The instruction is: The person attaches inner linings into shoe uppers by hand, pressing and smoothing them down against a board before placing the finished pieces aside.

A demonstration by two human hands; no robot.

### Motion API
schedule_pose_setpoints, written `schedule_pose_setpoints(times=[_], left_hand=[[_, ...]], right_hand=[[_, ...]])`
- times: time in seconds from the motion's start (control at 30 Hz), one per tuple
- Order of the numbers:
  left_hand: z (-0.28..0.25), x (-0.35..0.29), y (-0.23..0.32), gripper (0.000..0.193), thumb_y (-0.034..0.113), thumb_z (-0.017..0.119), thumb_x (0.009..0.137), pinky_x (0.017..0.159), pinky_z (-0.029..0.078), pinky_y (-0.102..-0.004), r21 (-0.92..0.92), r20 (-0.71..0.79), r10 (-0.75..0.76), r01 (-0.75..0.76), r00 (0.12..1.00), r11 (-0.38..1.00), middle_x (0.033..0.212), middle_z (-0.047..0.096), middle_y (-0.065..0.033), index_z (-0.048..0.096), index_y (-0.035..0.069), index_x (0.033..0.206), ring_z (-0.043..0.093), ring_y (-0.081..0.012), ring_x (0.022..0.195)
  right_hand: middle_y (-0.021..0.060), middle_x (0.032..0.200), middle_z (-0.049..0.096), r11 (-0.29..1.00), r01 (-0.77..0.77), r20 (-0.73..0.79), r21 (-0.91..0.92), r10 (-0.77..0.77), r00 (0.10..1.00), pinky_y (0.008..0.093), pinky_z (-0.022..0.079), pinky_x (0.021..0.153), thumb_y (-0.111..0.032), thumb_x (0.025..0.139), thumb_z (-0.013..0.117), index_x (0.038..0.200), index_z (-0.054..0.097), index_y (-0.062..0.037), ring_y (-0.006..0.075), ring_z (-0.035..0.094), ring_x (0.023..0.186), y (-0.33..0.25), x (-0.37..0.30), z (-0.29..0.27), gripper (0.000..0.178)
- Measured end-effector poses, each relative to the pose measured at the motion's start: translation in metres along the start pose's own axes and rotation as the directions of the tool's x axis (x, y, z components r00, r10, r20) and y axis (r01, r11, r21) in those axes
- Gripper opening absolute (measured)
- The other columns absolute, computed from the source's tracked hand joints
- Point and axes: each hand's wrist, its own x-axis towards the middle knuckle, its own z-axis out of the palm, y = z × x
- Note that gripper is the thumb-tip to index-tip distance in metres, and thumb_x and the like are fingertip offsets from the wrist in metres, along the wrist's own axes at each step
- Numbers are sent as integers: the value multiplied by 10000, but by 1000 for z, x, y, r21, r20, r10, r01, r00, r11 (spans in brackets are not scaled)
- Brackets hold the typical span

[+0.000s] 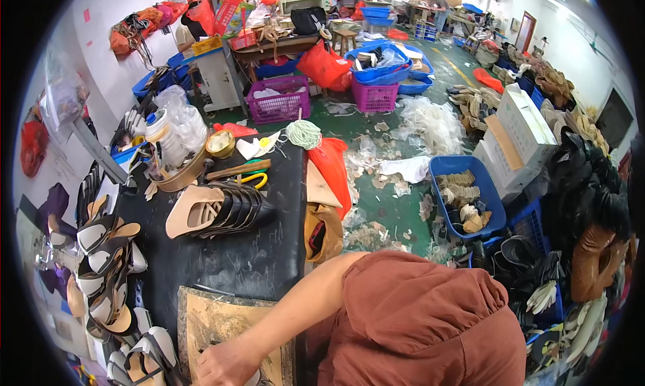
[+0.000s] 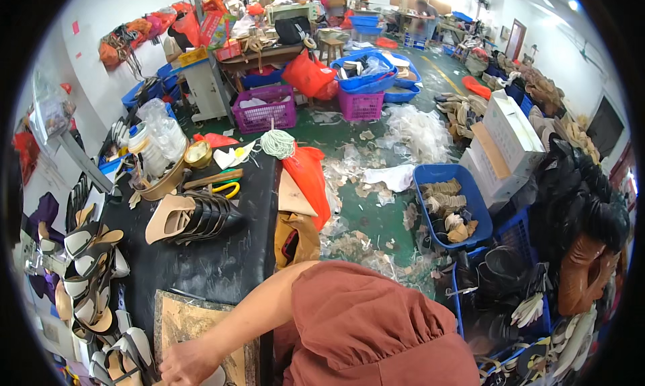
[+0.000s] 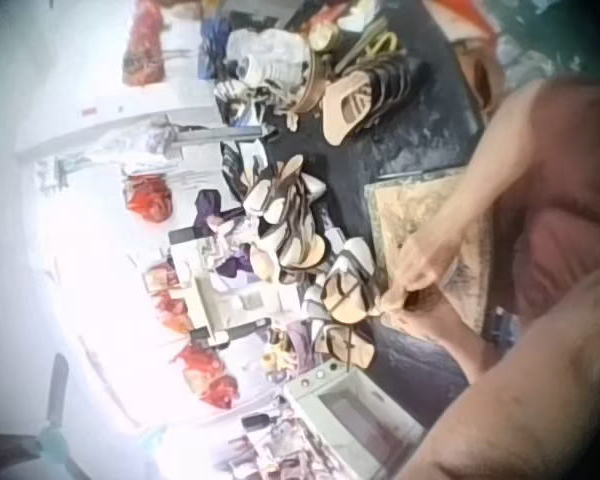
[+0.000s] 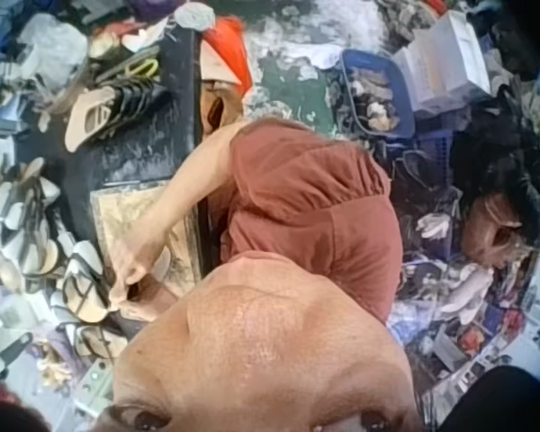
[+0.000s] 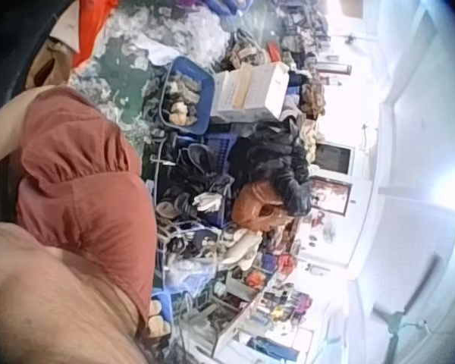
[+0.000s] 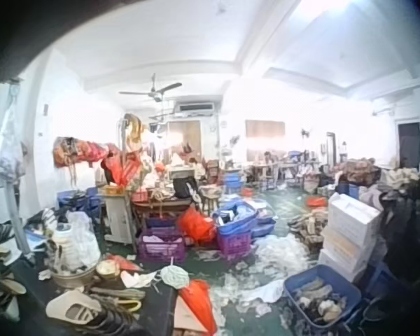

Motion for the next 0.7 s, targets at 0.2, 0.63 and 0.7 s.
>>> schedule_pose_setpoints(times=[0.2, 0.63, 0.7], left_hand=[[44, -7, -11, 327, 212, 520, 1004, 812, 493, -357, -220, 46, -82, 90, 996, 971, 1062, 676, -184, 613, -60, 1159, 637, -241, 975], [-27, -93, -18, 275, 183, 579, 992, 690, 482, -325, 528, -50, 104, -63, 993, 847, 799, 675, -98, 642, -50, 1124, 616, -211, 716], [-34, -99, -22, 324, 253, 545, 1022, 661, 450, -345, 403, -214, -78, 161, 974, 901, 763, 648, -72, 655, -45, 1084, 580, -205, 654]], right_hand=[[94, 989, 648, 984, -119, -43, 132, 125, 991, 421, 514, 746, -214, 747, 782, 930, 731, -101, 321, 612, 887, -9, 17, -18, 221], [44, 880, 708, -59, -683, 313, 728, 915, 255, 254, 530, 703, -265, 1013, 572, 968, 686, 5, 94, 658, 763, 13, 21, -41, 297], [33, 812, 688, -187, -530, 333, 827, 923, 194, 246, 484, 629, -280, 1030, 535, 945, 694, 16, 107, 610, 688, -9, 46, -31, 346]])
